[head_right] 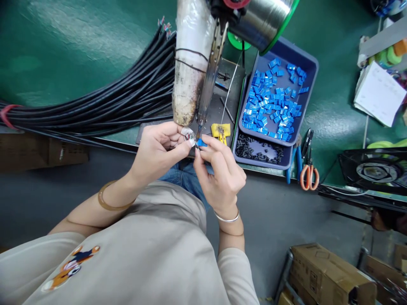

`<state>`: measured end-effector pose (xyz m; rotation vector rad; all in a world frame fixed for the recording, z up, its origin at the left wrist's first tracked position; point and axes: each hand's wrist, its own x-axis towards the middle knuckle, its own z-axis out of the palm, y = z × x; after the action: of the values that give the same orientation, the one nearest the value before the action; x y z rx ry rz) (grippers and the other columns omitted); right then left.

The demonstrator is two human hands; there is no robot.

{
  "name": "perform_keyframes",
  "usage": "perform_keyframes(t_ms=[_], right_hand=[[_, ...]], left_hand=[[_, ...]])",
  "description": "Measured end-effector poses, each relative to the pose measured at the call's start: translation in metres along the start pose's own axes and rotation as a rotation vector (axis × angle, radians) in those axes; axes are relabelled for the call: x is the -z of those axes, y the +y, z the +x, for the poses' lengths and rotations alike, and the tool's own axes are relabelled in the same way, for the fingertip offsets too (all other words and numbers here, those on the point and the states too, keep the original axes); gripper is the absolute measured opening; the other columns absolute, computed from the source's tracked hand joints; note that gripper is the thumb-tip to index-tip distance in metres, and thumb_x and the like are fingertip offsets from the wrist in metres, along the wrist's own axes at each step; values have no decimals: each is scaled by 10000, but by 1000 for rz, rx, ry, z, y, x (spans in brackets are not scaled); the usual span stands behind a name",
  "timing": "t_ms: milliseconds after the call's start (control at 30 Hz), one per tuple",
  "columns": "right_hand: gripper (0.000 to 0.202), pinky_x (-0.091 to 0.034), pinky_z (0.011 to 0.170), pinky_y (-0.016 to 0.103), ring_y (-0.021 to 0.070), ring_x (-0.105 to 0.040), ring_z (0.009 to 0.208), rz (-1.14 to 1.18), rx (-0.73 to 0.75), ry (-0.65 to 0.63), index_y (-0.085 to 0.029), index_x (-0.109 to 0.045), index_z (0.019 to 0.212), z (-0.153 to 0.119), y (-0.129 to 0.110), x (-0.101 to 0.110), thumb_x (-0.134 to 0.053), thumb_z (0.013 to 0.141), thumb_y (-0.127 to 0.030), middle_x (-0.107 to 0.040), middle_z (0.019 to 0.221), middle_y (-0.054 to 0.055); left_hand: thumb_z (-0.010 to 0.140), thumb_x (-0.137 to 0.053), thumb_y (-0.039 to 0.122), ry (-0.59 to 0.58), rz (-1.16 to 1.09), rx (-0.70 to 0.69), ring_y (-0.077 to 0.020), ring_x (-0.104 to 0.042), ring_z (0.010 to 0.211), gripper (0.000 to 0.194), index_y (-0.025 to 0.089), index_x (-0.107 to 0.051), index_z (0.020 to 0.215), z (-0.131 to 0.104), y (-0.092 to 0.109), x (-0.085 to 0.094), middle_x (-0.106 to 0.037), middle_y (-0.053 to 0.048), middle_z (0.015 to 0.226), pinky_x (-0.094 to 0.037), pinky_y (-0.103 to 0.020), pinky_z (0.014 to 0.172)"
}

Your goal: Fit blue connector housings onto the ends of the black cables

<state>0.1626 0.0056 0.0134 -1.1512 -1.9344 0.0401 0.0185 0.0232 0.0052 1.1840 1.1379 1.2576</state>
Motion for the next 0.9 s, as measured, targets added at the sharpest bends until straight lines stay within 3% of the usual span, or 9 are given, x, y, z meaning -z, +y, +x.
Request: perform_keyframes(t_ms=[333,600,700,800,867,900], right_hand=[[148,-607,813,240,133,-735,895,-48,43,-2,-208,-598,855,-2,2,0,-679,825,-89,-756,984,23],[102,-608,669,263,136,-729,818,196,-190,-116,-211,-621,795,-1,-1,12,-651,868,-148,-748,888,-7],[67,-522,488,223,114,-689,636,183,-163,128,-221,-641,827,-1,1,13,-638,883,-183,-711,756,-26],[47,-288,296,209,57,-432,329,239,-70,516,-241,-655,874,-1,4,12,-628,886,-277,-504,528,-88],[109,-245,270,201,49,-400,296,279,-82,600,-253,-643,991,-3,4,10,-614,888,-275,-493,530,-100],[160,-309,285,192,59,-477,329,281,-116,567,-256,-621,1053,-5,4,9,-602,895,-243,-566,582,-91]], left_hand=[[744,-607,130,-49,4,61,-34,-328,492,113,151,-529,665,-2,-1,1,-398,52,550,-270,-170,454],[756,-641,165,-271,-77,114,-38,-338,484,113,122,-607,658,-5,5,13,-422,40,546,-266,-181,442],[760,-627,150,-250,-63,108,-34,-303,480,117,128,-588,652,-6,5,13,-382,49,541,-233,-185,442],[766,-614,149,-191,-71,112,-33,-298,478,132,140,-562,645,-6,4,11,-375,51,543,-221,-183,441],[765,-616,153,-169,-87,112,-32,-301,477,133,144,-554,648,-5,3,10,-383,52,543,-217,-179,438],[763,-616,153,-164,-95,112,-31,-300,476,128,144,-554,652,-4,2,9,-387,52,544,-215,-177,436]])
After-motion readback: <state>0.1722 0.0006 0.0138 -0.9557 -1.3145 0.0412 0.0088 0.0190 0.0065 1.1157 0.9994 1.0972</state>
